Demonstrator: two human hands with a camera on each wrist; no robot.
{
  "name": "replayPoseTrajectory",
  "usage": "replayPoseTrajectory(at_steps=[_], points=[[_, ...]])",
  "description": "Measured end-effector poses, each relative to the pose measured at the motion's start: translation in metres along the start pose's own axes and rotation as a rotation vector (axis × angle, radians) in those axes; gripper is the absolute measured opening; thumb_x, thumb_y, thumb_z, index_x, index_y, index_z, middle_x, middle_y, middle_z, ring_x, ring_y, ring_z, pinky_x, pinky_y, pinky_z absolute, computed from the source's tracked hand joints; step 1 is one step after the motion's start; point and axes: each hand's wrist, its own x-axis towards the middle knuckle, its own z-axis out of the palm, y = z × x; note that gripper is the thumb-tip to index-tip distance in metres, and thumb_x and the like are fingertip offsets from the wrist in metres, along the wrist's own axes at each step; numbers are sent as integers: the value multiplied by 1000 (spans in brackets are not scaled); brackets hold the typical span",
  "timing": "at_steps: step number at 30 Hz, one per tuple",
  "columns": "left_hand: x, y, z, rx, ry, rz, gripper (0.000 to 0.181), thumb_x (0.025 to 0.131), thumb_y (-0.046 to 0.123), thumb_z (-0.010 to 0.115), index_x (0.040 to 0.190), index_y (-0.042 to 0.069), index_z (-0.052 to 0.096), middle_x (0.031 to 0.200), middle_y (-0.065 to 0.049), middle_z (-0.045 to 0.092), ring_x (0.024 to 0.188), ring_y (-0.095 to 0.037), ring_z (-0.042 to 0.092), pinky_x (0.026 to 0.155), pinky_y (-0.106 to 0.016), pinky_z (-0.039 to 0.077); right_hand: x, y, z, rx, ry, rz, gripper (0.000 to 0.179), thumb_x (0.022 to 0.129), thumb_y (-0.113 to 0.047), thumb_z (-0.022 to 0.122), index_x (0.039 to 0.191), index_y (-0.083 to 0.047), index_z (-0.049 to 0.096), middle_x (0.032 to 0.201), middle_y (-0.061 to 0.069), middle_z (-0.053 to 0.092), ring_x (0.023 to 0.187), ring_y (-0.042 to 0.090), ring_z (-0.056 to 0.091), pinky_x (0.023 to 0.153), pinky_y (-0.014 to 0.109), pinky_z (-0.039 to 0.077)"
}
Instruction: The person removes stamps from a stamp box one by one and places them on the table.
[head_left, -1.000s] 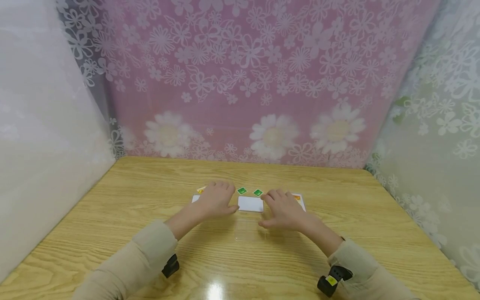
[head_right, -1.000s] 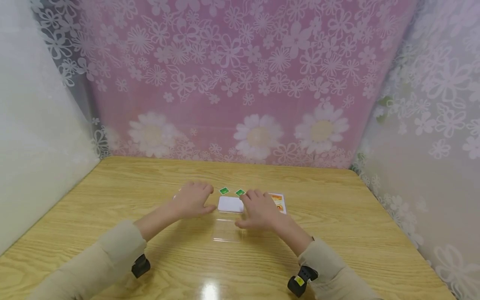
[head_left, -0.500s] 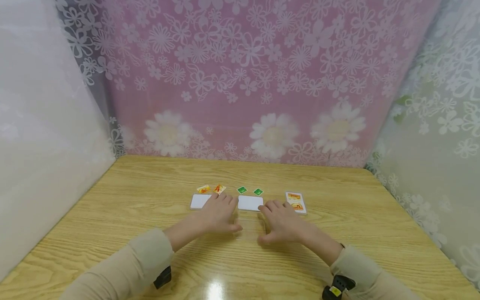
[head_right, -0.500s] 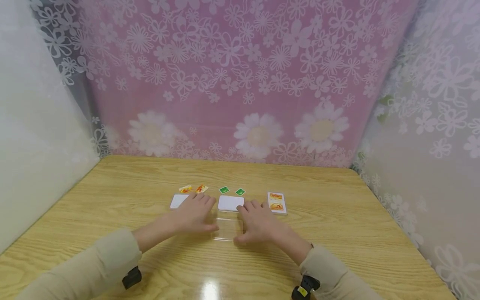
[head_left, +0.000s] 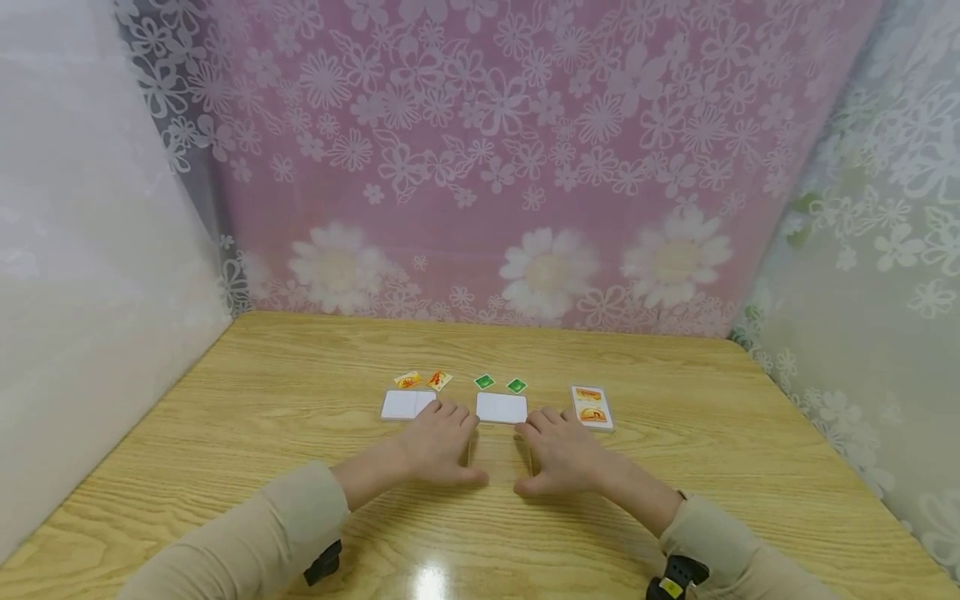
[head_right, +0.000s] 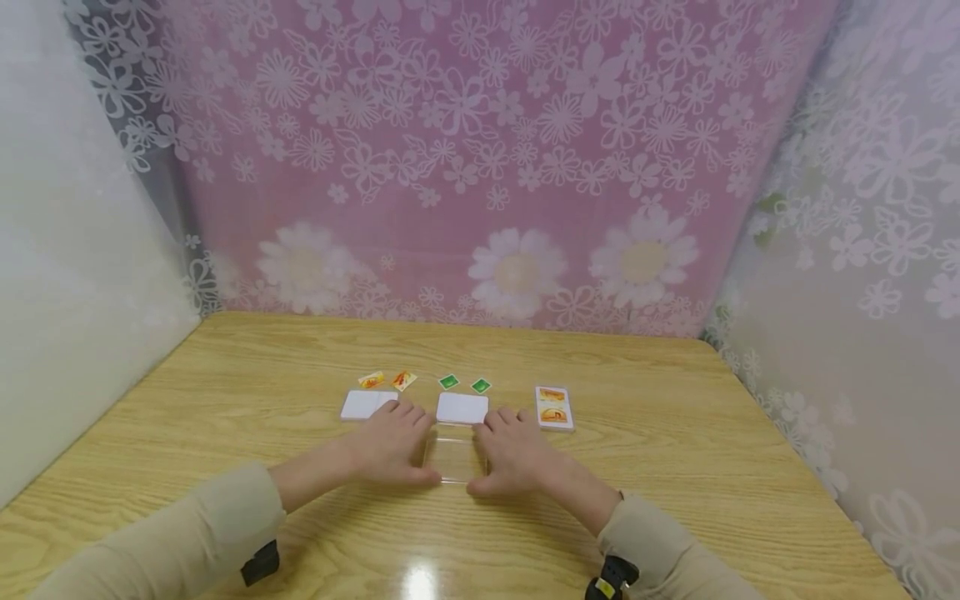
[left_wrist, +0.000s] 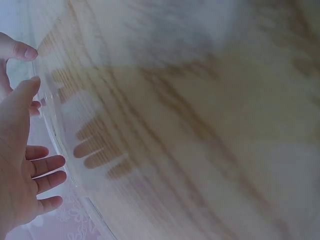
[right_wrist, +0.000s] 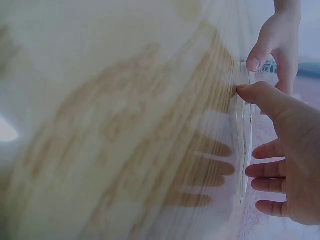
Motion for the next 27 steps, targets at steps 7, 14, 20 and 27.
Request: replayPoseTrajectory(at_steps=[7,14,20,27], points=[[0,2,2,6,-51,41,80,83,71,40,126,4,49,125,-10,51,115,-24,44,94,-39,36,-1,3,5,9,5,-27,67,76,-57,60,117,-5,57,111,7,52,104,25,46,79,39,38],[2,2,3,17,-45,62,71,85,67,42,121,7,52,124,-8,51,116,-23,44,97,-41,34,-1,5,6,1,11,-53,62,77,-58,60,114,-8,57,106,4,52,99,22,46,76,36,37],[5,2,4,32,-52,64,70,85,68,41,118,8,54,120,-7,52,113,-23,44,97,-41,33,0,5,4,18,0,-57,53,78,-56,61,106,-11,57,101,2,49,94,20,45,72,35,36],[7,0,5,21,-46,72,67,84,68,42,113,9,55,114,-5,52,109,-22,45,97,-40,32,2,6,3,72,-20,-62,51,80,-52,62,108,-10,57,104,2,50,99,21,45,77,37,39]])
